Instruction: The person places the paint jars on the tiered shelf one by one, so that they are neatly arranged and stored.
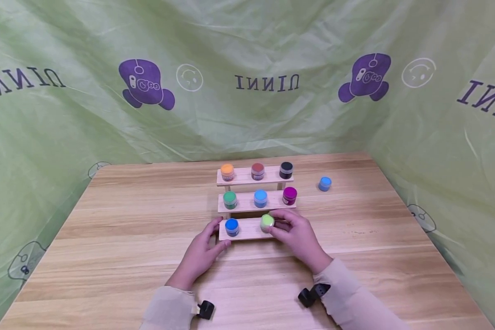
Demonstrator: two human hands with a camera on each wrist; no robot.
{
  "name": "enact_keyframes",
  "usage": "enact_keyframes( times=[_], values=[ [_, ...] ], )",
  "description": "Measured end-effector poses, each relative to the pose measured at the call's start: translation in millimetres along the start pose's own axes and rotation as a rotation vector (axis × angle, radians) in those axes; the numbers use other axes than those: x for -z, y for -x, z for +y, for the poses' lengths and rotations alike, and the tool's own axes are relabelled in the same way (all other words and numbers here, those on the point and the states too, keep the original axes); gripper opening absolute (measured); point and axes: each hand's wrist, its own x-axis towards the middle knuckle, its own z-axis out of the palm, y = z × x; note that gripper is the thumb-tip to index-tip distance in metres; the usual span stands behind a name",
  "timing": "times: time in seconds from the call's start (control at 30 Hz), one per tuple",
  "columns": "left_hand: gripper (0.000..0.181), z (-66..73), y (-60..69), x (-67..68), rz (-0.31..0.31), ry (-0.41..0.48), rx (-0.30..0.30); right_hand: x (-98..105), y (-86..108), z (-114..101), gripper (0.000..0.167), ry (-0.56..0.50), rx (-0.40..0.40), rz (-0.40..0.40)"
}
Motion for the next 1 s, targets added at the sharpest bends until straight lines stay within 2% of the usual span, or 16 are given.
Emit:
enact_keyframes(
  times=[0.7,1.0],
  values=[
    [0.071,-1.2,-0.8,-0.8,0.009,0.000,-0.009,-8.8,-2.7,-0.1,0.032,0.057,0.020,-0.029],
    [0.071,-1.1,-0.5,-1.1,0.009,-0.007,-0.014,-9.2,-2.3,-0.4,0.034,0.061,-0.015,-0.038]
  ],
)
